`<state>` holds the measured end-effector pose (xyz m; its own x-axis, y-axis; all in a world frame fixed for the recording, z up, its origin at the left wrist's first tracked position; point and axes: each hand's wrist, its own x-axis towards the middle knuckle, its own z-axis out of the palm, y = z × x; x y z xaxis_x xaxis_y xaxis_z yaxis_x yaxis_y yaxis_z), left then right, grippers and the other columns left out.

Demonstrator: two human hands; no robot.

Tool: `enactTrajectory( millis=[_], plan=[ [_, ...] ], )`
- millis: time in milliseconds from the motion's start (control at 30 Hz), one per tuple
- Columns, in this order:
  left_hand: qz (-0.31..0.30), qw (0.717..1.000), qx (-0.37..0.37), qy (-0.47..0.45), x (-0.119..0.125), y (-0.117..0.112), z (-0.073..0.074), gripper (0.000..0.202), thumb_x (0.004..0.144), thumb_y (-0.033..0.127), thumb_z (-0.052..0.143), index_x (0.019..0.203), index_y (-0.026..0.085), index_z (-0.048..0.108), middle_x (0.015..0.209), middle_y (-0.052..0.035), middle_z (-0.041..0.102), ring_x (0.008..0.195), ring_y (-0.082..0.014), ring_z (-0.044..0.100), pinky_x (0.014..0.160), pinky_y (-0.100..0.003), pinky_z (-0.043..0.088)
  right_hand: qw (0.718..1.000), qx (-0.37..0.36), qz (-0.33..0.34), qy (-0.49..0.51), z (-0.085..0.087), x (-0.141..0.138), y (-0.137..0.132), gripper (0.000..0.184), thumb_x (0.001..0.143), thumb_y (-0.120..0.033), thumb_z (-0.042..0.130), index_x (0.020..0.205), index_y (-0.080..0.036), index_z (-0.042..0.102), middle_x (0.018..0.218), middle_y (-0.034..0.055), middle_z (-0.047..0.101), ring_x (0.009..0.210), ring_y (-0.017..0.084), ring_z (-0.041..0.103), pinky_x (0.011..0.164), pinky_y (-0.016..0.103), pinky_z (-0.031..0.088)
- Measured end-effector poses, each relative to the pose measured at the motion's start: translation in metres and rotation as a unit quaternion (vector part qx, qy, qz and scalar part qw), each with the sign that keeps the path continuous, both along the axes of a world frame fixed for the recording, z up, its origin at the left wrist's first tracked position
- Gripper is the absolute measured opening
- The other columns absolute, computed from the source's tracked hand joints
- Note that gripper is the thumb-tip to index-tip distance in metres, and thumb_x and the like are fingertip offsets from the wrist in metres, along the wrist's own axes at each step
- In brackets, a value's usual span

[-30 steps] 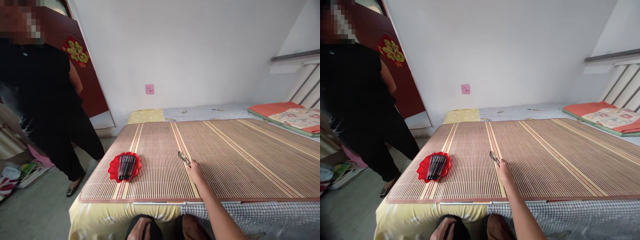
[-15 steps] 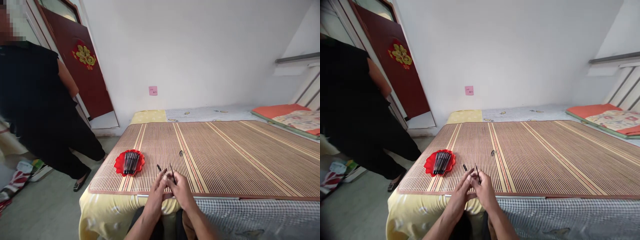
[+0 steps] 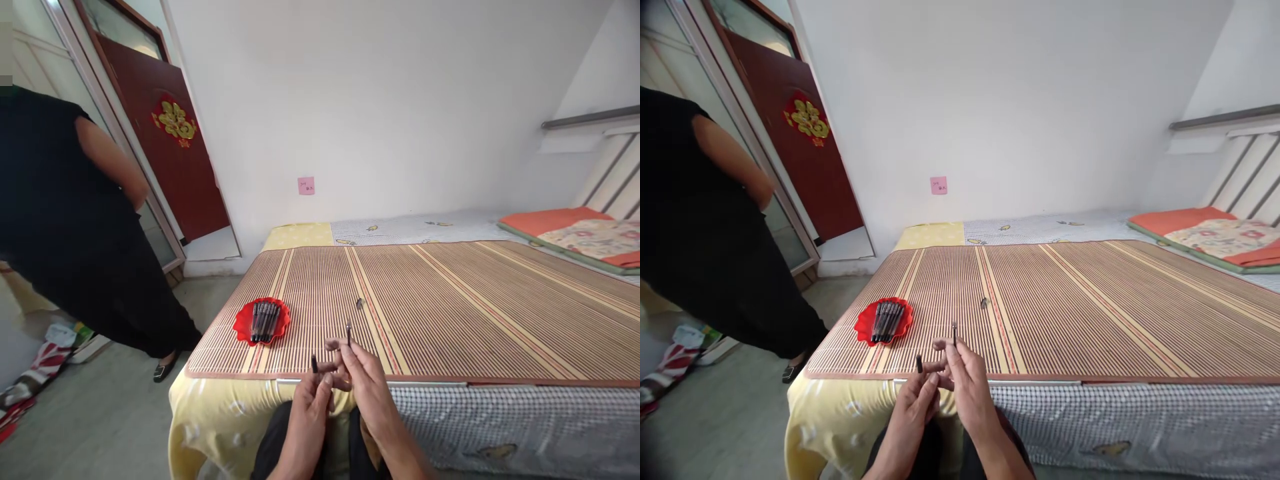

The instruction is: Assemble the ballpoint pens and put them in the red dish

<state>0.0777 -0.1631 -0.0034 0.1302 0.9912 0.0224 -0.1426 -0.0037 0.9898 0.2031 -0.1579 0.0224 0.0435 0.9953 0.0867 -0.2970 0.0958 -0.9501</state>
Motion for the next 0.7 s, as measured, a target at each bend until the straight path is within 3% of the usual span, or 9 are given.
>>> enactTrajectory(
  millis=[133,267,400,600,700],
  plan=[
    [-0.038,0.999,0.005,-0.014,0.002,-0.009,0.01,0.046,0.082,0.057,0.075,0.098,0.014,0.074,0.074,-0.0035,0.067,0.062,-0.0122,0.052,0.061,-0.023,0.043,1.0,0.005,-0.019,-0.008,0.009,-0.005,-0.01,0.052,0.093,-0.064,0.059,0.117,-0.021,0.075,0.114,0.0128,0.071,0.103,0.028,0.069,0.083,0.037,0.061],
    [-0.069,0.997,0.006,-0.03,0.004,-0.015,0.015,0.044,0.078,0.056,0.079,0.087,0.014,0.069,0.067,0.0004,0.06,0.058,-0.0106,0.047,0.058,-0.022,0.039,0.998,0.049,-0.006,-0.045,0.015,-0.006,-0.015,0.048,0.095,-0.061,0.059,0.114,-0.022,0.078,0.12,0.0124,0.073,0.117,0.029,0.066,0.106,0.043,0.051],
    [-0.038,0.999,0.027,-0.012,-0.001,-0.019,0.013,0.044,0.08,0.057,0.078,0.081,0.015,0.065,0.065,0.0027,0.054,0.057,-0.0098,0.042,0.055,-0.022,0.034,0.996,0.058,0.04,-0.055,0.022,0.005,-0.017,0.048,0.095,-0.06,0.06,0.117,-0.021,0.077,0.12,0.0128,0.074,0.119,0.031,0.066,0.107,0.045,0.049],
    [-0.053,0.997,0.027,0.04,-0.01,-0.024,0.011,0.045,0.082,0.059,0.074,0.079,0.016,0.06,0.064,0.0038,0.051,0.056,-0.0095,0.038,0.053,-0.023,0.029,0.993,0.076,-0.054,-0.071,0.032,0.029,-0.012,0.044,0.094,-0.058,0.062,0.115,-0.022,0.077,0.114,0.0117,0.076,0.105,0.026,0.069,0.099,0.041,0.052],
    [-0.07,0.996,0.021,0.06,-0.011,-0.026,0.011,0.044,0.083,0.058,0.072,0.077,0.016,0.059,0.062,0.0038,0.051,0.055,-0.0098,0.037,0.054,-0.024,0.029,0.993,0.082,-0.04,-0.073,0.035,0.032,-0.011,0.039,0.09,-0.054,0.07,0.107,-0.02,0.079,0.104,0.0103,0.078,0.098,0.024,0.07,0.093,0.038,0.054]
  ],
)
